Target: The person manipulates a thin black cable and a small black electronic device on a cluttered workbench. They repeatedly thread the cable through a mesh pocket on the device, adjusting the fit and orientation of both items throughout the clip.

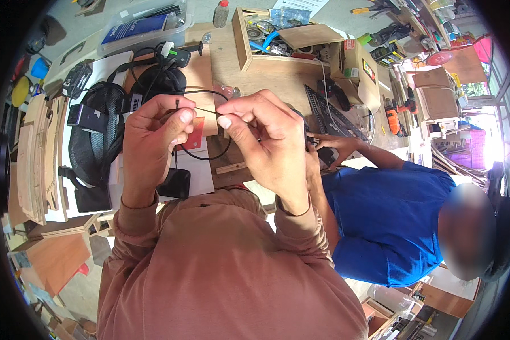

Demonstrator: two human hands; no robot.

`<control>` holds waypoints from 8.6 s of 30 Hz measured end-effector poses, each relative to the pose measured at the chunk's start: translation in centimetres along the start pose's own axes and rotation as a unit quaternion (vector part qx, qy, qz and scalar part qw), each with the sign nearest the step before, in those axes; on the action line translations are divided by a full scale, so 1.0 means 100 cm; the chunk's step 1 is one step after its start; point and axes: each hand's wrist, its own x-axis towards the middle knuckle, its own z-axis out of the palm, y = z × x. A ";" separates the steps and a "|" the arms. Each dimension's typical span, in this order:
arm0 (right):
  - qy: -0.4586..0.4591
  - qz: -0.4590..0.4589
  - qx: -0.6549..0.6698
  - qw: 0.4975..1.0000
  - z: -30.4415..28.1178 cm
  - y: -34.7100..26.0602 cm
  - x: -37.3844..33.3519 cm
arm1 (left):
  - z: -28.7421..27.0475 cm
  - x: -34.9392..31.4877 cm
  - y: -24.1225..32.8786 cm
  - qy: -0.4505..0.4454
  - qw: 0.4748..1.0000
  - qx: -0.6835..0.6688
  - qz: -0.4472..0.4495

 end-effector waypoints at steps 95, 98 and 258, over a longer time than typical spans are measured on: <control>0.052 -0.032 -0.042 0.997 0.023 0.019 0.009 | 0.000 0.013 -0.021 -0.032 0.985 -0.158 -0.062; 0.055 -0.037 -0.042 0.997 0.021 0.022 0.008 | 0.003 0.013 -0.018 -0.026 0.987 -0.145 -0.068; -0.060 0.380 0.663 0.642 0.151 0.110 -0.009 | -0.150 -0.091 -0.007 0.264 0.888 -0.247 0.284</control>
